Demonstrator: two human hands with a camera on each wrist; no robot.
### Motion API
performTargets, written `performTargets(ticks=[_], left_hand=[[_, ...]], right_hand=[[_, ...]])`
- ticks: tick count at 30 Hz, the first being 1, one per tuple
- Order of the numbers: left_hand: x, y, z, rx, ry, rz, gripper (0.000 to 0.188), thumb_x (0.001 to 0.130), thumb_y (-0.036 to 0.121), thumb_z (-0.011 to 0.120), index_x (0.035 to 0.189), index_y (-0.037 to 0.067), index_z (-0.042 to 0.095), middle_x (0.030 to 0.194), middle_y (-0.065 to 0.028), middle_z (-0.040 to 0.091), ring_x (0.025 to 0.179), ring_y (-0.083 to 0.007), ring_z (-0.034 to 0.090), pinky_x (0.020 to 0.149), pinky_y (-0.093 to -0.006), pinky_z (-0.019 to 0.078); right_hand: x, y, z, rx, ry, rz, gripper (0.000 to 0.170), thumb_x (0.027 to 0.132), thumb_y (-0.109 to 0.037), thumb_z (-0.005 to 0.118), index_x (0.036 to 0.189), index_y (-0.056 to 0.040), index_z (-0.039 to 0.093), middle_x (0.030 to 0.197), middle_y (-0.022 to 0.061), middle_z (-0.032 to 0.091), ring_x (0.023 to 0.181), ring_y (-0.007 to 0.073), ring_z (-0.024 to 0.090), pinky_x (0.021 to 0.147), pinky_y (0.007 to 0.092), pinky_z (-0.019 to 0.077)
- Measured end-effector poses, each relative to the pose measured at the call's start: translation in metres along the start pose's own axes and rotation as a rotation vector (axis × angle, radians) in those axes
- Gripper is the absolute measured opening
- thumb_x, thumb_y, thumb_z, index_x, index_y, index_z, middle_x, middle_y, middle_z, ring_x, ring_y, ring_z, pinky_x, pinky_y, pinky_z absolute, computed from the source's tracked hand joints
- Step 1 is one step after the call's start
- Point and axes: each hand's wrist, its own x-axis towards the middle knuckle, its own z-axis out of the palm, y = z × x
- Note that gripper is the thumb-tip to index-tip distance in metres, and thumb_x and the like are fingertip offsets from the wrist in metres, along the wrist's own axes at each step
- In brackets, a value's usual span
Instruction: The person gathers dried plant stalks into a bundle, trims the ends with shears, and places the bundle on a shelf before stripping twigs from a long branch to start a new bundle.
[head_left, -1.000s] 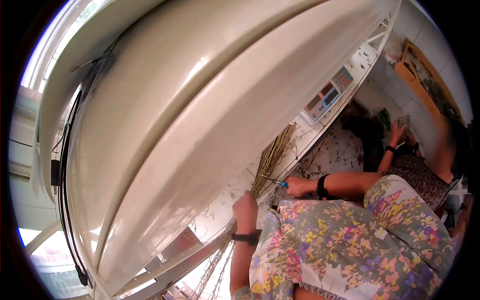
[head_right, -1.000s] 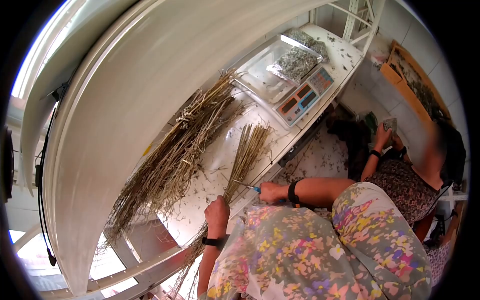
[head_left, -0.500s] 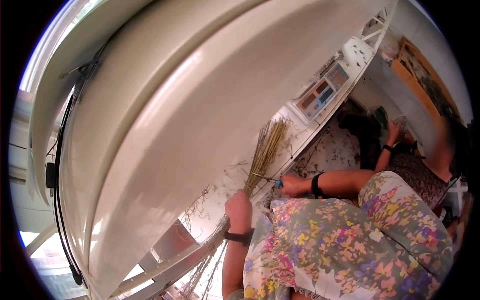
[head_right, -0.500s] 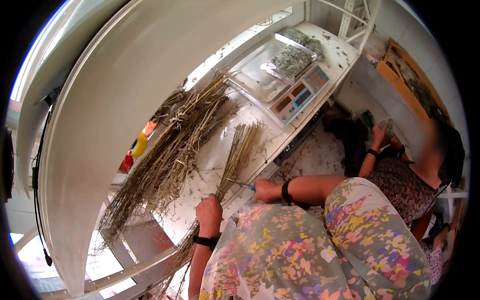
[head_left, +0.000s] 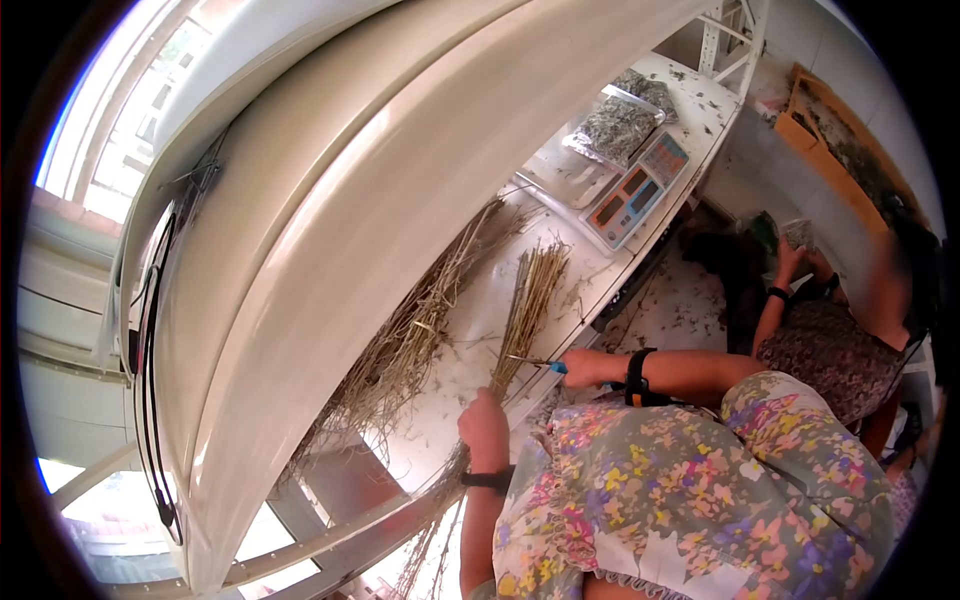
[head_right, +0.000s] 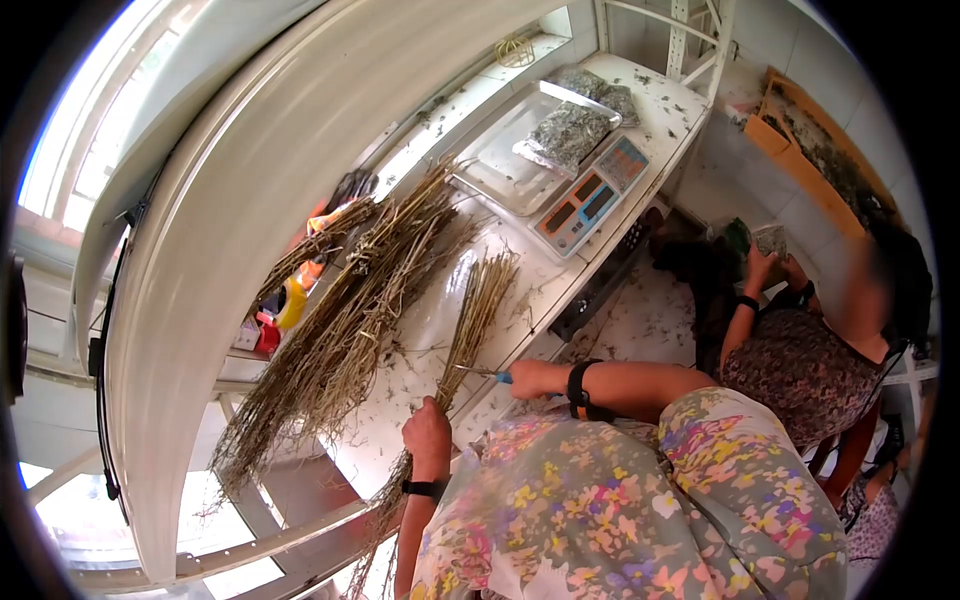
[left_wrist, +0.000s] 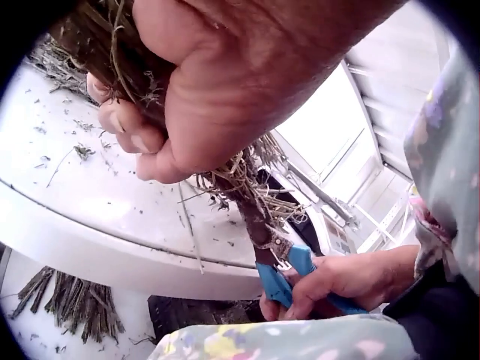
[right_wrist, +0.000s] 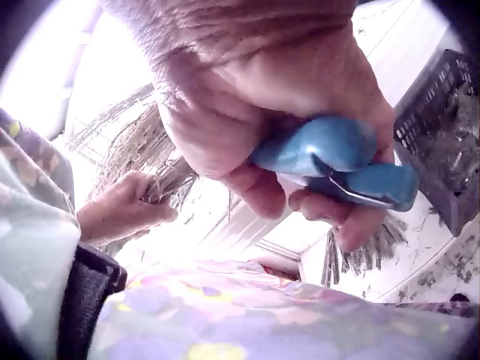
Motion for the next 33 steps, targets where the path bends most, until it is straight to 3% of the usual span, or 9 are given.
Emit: performTargets(ticks=[6, 9, 12, 15, 18, 21, 24, 30, 33], left_hand=[[-0.001, 0.005, -0.014, -0.012, -0.057, -0.021, 0.011, 0.084, 0.011, 0.045, 0.083, 0.005, 0.054, 0.069, -0.0165, 0.064, 0.065, -0.0347, 0.064, 0.058, -0.0439, 0.0504], [-0.002, 0.004, -0.008, -0.047, -0.065, -0.054, 0.010, 0.083, 0.012, 0.046, 0.083, 0.005, 0.054, 0.070, -0.0171, 0.064, 0.066, -0.0355, 0.063, 0.059, -0.0449, 0.0499], [-0.004, 0.004, -0.007, -0.068, -0.066, -0.064, 0.010, 0.081, 0.013, 0.049, 0.083, 0.005, 0.054, 0.069, -0.0178, 0.063, 0.066, -0.0365, 0.063, 0.059, -0.0462, 0.0492], [-0.005, 0.002, 0.007, -0.080, 0.060, 0.002, 0.009, 0.081, 0.011, 0.047, 0.076, 0.007, 0.053, 0.064, -0.0146, 0.062, 0.058, -0.0352, 0.061, 0.051, -0.0450, 0.0480], [-0.005, 0.001, 0.014, -0.068, 0.051, 0.008, 0.009, 0.081, 0.011, 0.047, 0.076, 0.007, 0.053, 0.063, -0.0147, 0.062, 0.058, -0.0352, 0.061, 0.051, -0.0450, 0.0480], [-0.005, 0.005, 0.008, -0.070, 0.048, 0.004, 0.010, 0.082, 0.012, 0.046, 0.077, 0.007, 0.053, 0.063, -0.0151, 0.062, 0.058, -0.0352, 0.061, 0.052, -0.0448, 0.0481], [-0.005, 0.005, 0.005, -0.068, 0.013, -0.012, 0.009, 0.082, 0.012, 0.046, 0.078, 0.007, 0.053, 0.064, -0.0150, 0.062, 0.059, -0.0351, 0.062, 0.053, -0.0442, 0.0485], [-0.004, 0.001, 0.004, -0.070, 0.006, -0.018, 0.009, 0.083, 0.013, 0.046, 0.082, 0.007, 0.052, 0.066, -0.0145, 0.063, 0.060, -0.0347, 0.062, 0.053, -0.0439, 0.0490], [-0.002, -0.003, 0.006, -0.072, -0.015, -0.027, 0.010, 0.084, 0.014, 0.045, 0.083, 0.007, 0.052, 0.066, -0.0144, 0.063, 0.060, -0.0344, 0.063, 0.054, -0.0440, 0.0492]], right_hand=[[0.038, 0.028, 0.010, -0.292, -0.031, -0.008, 0.023, 0.075, -0.013, 0.051, 0.054, -0.0056, 0.045, 0.049, 0.0085, 0.038, 0.042, 0.0214, 0.024, 0.043, 0.0431, 0.0248], [-0.008, -0.012, -0.010, -0.497, 0.044, 0.022, 0.019, 0.072, -0.016, 0.054, 0.056, -0.0062, 0.051, 0.051, 0.0119, 0.045, 0.043, 0.0282, 0.035, 0.043, 0.0459, 0.0302], [-0.017, 0.000, 0.001, -0.403, 0.334, -0.134, 0.016, 0.070, -0.018, 0.058, 0.063, -0.0037, 0.059, 0.061, 0.0166, 0.056, 0.054, 0.0356, 0.051, 0.049, 0.0490, 0.0392], [-0.021, 0.010, 0.005, -0.338, 0.282, -0.067, 0.020, 0.069, -0.019, 0.059, 0.076, -0.0004, 0.063, 0.073, 0.0198, 0.061, 0.069, 0.0383, 0.060, 0.057, 0.0498, 0.0454], [-0.023, 0.009, 0.005, -0.291, 0.239, 0.090, 0.024, 0.070, -0.021, 0.061, 0.082, -0.0004, 0.063, 0.075, 0.0190, 0.062, 0.071, 0.0376, 0.060, 0.061, 0.0491, 0.0468], [-0.019, 0.014, 0.008, -0.300, 0.334, 0.027, 0.027, 0.070, -0.022, 0.062, 0.084, 0.0005, 0.063, 0.076, 0.0198, 0.062, 0.071, 0.0383, 0.060, 0.062, 0.0488, 0.0477], [-0.022, 0.010, 0.006, -0.301, 0.255, 0.074, 0.024, 0.070, -0.021, 0.063, 0.083, 0.0003, 0.063, 0.080, 0.0201, 0.063, 0.073, 0.0385, 0.061, 0.063, 0.0483, 0.0482], [0.001, 0.028, 0.013, -0.277, 0.131, -0.125, 0.021, 0.075, -0.018, 0.064, 0.079, 0.0025, 0.060, 0.075, 0.0210, 0.061, 0.076, 0.0378, 0.060, 0.062, 0.0474, 0.0461], [0.004, 0.032, 0.015, -0.137, 0.073, -0.177, 0.027, 0.076, -0.022, 0.066, 0.077, 0.0038, 0.057, 0.072, 0.0209, 0.059, 0.074, 0.0378, 0.058, 0.063, 0.0478, 0.0444]])
